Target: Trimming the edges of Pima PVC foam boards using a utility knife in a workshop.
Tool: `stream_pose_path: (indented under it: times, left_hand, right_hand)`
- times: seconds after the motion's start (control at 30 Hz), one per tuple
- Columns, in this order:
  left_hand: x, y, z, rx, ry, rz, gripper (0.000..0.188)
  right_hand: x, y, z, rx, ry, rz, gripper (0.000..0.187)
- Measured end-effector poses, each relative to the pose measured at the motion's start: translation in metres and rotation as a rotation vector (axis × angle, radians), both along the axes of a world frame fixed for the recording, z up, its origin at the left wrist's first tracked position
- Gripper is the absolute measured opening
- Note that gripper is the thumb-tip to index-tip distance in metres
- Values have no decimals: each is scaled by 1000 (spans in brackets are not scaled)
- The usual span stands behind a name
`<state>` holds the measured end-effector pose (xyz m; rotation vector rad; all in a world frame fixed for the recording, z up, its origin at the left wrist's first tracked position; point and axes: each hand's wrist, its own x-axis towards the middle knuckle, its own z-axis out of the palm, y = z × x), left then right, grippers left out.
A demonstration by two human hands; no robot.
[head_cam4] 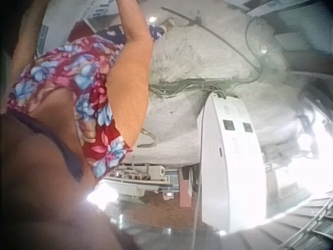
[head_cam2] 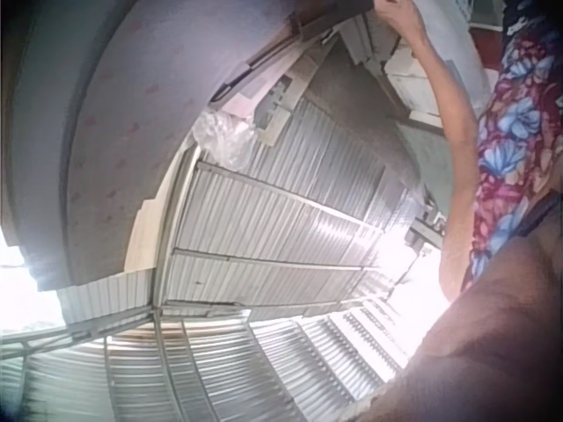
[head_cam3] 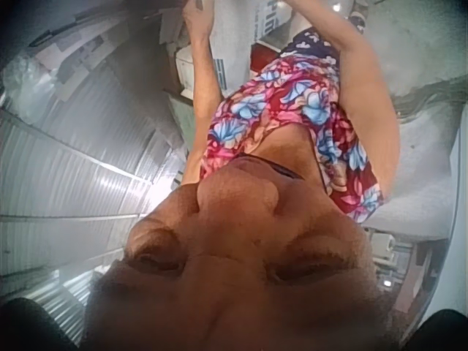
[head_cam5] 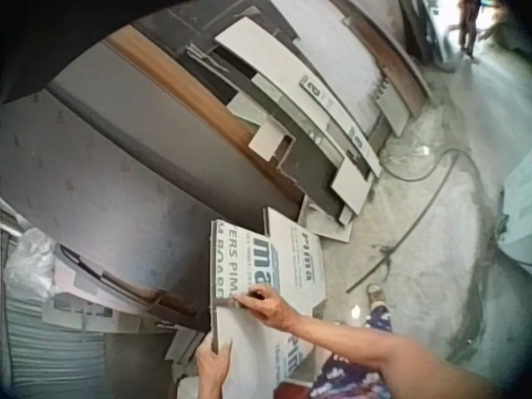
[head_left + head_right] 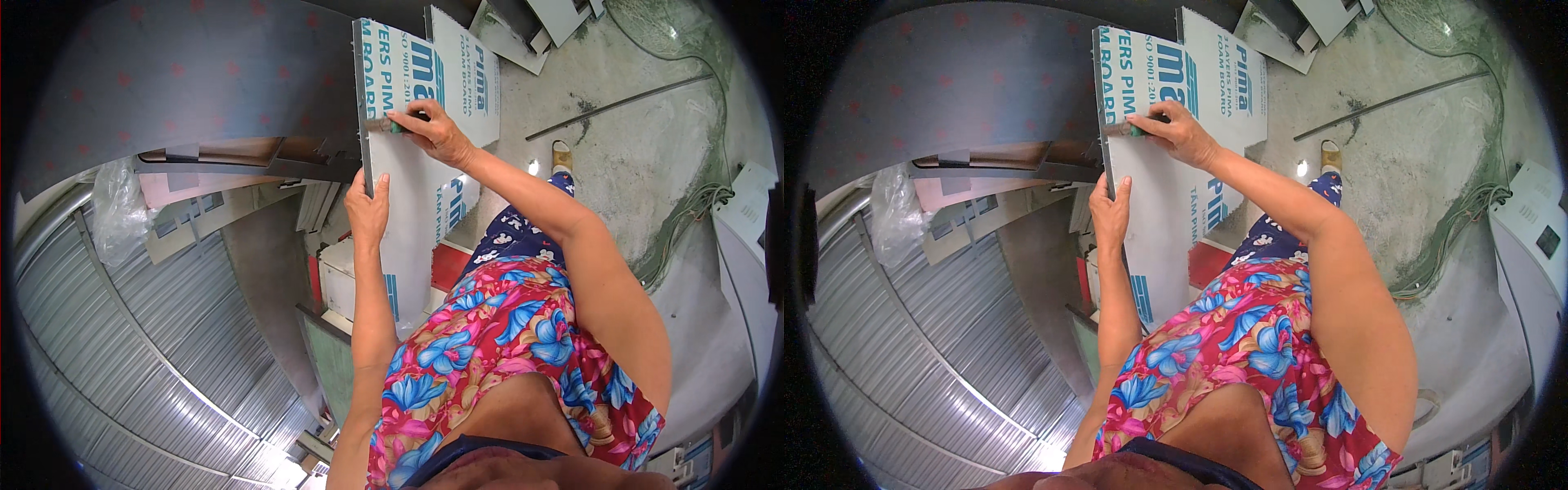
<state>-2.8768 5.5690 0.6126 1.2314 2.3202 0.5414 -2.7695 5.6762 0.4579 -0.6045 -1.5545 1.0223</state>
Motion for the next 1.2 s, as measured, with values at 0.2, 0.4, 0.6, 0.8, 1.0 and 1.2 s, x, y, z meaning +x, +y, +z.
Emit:
stream_pose_path:
  times: [0.2, 0.4, 0.6, 0.8, 1.0, 1.2]
  left_hand:
    - [-8, -4, -9, 59, 56, -67, 30]
    - [-4, 5, -6, -3, 32, -24, 27]
    - [-5, -1, -7, 41, 7, -37, 26]
    - [-4, 5, -5, 69, 18, -34, 28]
    - [-6, -4, 0, 89, 8, -52, 29]
    - [-15, -1, 9, 78, 6, -32, 30]
  right_hand:
    - [-1, -19, -1, 144, 23, 126, 61]
    - [-10, 42, -5, 24, 45, -72, 58]
    - [2, 10, 2, 196, 9, 118, 62]
    - [-1, 89, 11, 99, 19, -136, 59]
    - [19, 26, 34, 373, -70, 52, 55]
    - [29, 81, 60, 431, -274, 28, 54]
